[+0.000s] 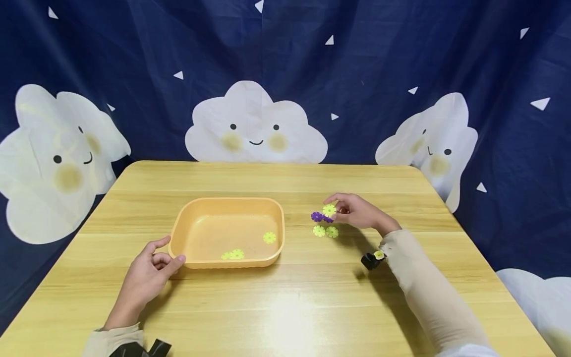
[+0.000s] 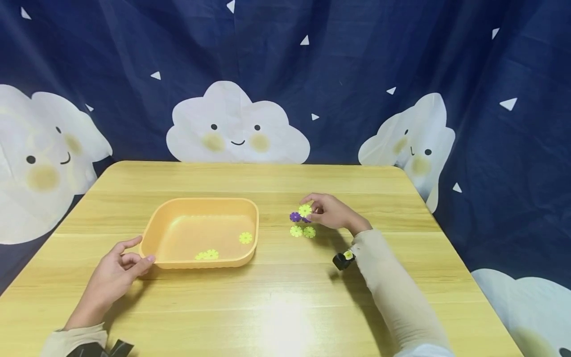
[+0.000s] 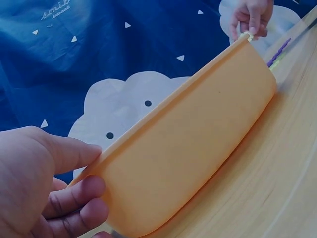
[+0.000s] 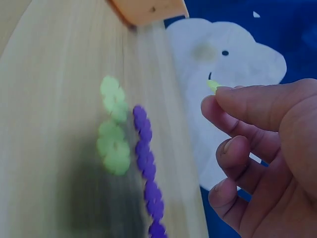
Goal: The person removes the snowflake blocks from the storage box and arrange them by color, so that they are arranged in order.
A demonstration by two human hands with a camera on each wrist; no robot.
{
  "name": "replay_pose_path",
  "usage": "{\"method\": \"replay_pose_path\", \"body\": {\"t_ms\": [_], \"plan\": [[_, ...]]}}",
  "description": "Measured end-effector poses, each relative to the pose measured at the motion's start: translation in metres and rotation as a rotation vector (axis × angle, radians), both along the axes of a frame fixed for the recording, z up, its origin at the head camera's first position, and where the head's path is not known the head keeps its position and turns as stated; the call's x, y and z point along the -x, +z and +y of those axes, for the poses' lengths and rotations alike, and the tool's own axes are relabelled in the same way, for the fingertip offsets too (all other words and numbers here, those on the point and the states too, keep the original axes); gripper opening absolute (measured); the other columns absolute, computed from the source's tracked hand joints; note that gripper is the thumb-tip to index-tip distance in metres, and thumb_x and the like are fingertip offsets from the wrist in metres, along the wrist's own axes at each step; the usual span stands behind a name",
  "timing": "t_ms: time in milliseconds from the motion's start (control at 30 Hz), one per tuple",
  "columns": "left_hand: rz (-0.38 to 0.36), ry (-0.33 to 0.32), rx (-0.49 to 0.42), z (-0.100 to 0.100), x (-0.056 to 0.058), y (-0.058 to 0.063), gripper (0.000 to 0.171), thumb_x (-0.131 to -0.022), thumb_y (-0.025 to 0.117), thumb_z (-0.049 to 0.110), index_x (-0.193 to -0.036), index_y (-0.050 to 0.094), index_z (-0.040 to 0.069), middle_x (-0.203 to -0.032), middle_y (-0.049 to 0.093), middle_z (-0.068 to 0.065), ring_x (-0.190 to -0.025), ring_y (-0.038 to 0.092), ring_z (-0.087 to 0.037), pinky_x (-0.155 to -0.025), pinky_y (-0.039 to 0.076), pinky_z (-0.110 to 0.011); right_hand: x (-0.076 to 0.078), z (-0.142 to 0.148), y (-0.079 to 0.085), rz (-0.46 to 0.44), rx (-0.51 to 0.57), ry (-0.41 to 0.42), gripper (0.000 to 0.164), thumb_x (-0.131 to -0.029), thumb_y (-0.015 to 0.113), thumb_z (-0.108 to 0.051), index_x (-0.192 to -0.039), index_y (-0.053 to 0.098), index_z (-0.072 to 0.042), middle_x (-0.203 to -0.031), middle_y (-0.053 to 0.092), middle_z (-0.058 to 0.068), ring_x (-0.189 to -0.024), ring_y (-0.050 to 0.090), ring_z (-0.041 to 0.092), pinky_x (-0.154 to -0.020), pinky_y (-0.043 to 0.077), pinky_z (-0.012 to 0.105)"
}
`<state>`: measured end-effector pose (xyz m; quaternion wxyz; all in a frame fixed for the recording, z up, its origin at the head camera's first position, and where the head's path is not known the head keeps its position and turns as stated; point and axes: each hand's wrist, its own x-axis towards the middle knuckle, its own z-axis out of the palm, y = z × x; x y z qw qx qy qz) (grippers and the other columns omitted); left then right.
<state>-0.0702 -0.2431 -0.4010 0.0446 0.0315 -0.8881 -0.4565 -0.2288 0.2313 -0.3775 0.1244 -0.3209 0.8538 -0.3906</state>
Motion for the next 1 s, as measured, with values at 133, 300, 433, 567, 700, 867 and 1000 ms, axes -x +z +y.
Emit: {"method": "replay_pose_path", "body": {"t_ms": [133,300,433,567,700,867,1000], "plan": [[-0.011,-0.002,-0.01,0.0,0.001,0.001,0.071,-0.091,0.07,0.026,-0.142,0.034,-0.008,-0.081,0.068,-0.006,-0.07,0.057,-0.005,-0.06,0.044,-0.022,-0.005,0.014,-0.009,-0.003,-0.009,-0.035,0.032,-0.091,0.065,0.0,-0.122,0.057,0.005,-0.077,0.061,0.005,-0.064,0.048,0.014,-0.062,0.042,0.027],[-0.039,-0.006,-0.062,0.0,0.001,0.0,0.073,-0.091,0.07,0.024,-0.145,0.029,-0.004,-0.081,0.066,-0.009,-0.07,0.057,-0.007,-0.059,0.043,-0.024,-0.012,0.029,-0.022,-0.041,-0.036,-0.083,0.034,-0.09,0.067,-0.002,-0.123,0.057,0.003,-0.077,0.06,0.003,-0.063,0.048,0.013,-0.062,0.041,0.026],[-0.054,-0.012,-0.07,-0.001,0.001,0.0,0.077,-0.092,0.07,0.025,-0.148,0.025,-0.003,-0.08,0.066,-0.009,-0.069,0.055,-0.008,-0.059,0.043,-0.024,-0.016,0.035,-0.029,-0.062,-0.053,-0.098,0.035,-0.09,0.067,-0.001,-0.123,0.057,0.004,-0.078,0.06,0.003,-0.064,0.048,0.014,-0.061,0.041,0.026],[-0.06,-0.011,-0.073,-0.001,0.002,0.0,0.078,-0.092,0.07,0.026,-0.149,0.024,-0.001,-0.079,0.066,-0.008,-0.068,0.055,-0.008,-0.059,0.043,-0.024,-0.018,0.04,-0.033,-0.062,-0.071,-0.103,0.033,-0.09,0.067,-0.001,-0.122,0.058,0.002,-0.079,0.06,0.003,-0.065,0.05,0.015,-0.062,0.042,0.027],[-0.051,-0.009,-0.085,0.0,0.003,0.0,0.077,-0.091,0.07,0.025,-0.148,0.026,-0.001,-0.079,0.065,-0.008,-0.067,0.056,-0.009,-0.059,0.043,-0.024,-0.019,0.044,-0.035,-0.053,-0.091,-0.099,0.032,-0.09,0.067,0.0,-0.121,0.059,0.0,-0.079,0.059,0.002,-0.064,0.048,0.014,-0.061,0.042,0.027],[-0.042,-0.017,-0.086,-0.001,0.002,-0.001,0.077,-0.091,0.07,0.024,-0.148,0.026,-0.002,-0.078,0.066,-0.009,-0.068,0.058,-0.01,-0.058,0.044,-0.024,-0.019,0.044,-0.036,-0.021,-0.126,-0.075,0.032,-0.089,0.068,0.0,-0.12,0.061,-0.001,-0.079,0.058,0.0,-0.065,0.048,0.013,-0.063,0.042,0.027],[-0.038,-0.019,-0.077,-0.001,0.002,-0.001,0.076,-0.092,0.07,0.024,-0.148,0.026,-0.002,-0.078,0.065,-0.009,-0.068,0.058,-0.01,-0.059,0.044,-0.024,-0.019,0.043,-0.037,0.017,-0.139,-0.041,0.032,-0.089,0.069,-0.001,-0.119,0.061,0.001,-0.078,0.057,0.0,-0.066,0.048,0.012,-0.065,0.043,0.028]]}}
